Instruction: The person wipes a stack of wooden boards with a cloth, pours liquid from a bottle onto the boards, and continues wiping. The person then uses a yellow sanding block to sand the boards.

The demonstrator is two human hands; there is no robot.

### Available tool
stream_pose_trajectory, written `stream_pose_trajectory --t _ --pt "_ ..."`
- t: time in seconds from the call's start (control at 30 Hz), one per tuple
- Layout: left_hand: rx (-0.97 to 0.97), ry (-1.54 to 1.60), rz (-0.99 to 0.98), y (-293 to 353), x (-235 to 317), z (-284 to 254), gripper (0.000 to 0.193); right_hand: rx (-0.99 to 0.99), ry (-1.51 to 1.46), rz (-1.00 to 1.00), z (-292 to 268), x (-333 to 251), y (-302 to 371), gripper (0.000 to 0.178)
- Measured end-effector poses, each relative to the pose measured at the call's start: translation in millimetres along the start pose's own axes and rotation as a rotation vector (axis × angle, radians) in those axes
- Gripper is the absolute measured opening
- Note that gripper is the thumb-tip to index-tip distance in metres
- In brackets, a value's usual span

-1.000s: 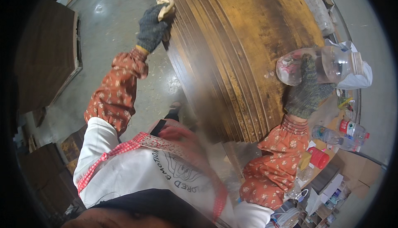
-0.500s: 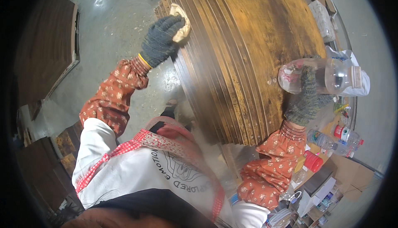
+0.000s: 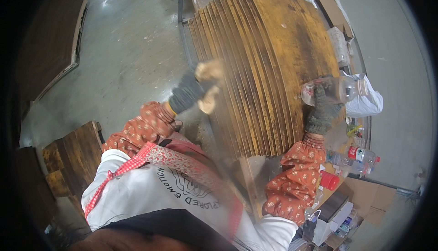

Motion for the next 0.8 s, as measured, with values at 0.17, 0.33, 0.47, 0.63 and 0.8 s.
stream_pose_trajectory --t 0.17,0.33,0.47,0.63,0.8 --pt "-0.052 0.572 -0.075 12.2 -24.6 -74.5 0.04 -0.009 -0.251 0.146 3.9 -27.8 13.4 0.062" --pt "-0.157 0.561 -0.061 33.2 -43.5 -96.8 0.04 -0.2 0.042 0.142 -3.5 -77.8 43.6 0.065" --pt "-0.029 0.675 -0.149 26.2 -32.1 -89.1 0.044 -0.649 -0.117 0.287 8.3 -117.1 97.4 0.067" --pt "0.088 0.78 -0.535 24.3 -8.1 -84.8 0.053 -0.835 0.214 -0.309 52.4 -146.7 136.5 0.071" --pt "-0.402 -0.202 -0.418 2.4 25.0 -80.2 0.029 -0.895 0.413 -0.424 66.4 -144.9 143.6 0.079"
Point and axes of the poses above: each hand's wrist, its own y-axis away from the middle knuckle, its own z-axis out of the palm, x = y × z, the point moved 1 cm from there along -y, towards the middle knuckle, and after that the axes turned 4 degrees about z, right-handed, at the moved point
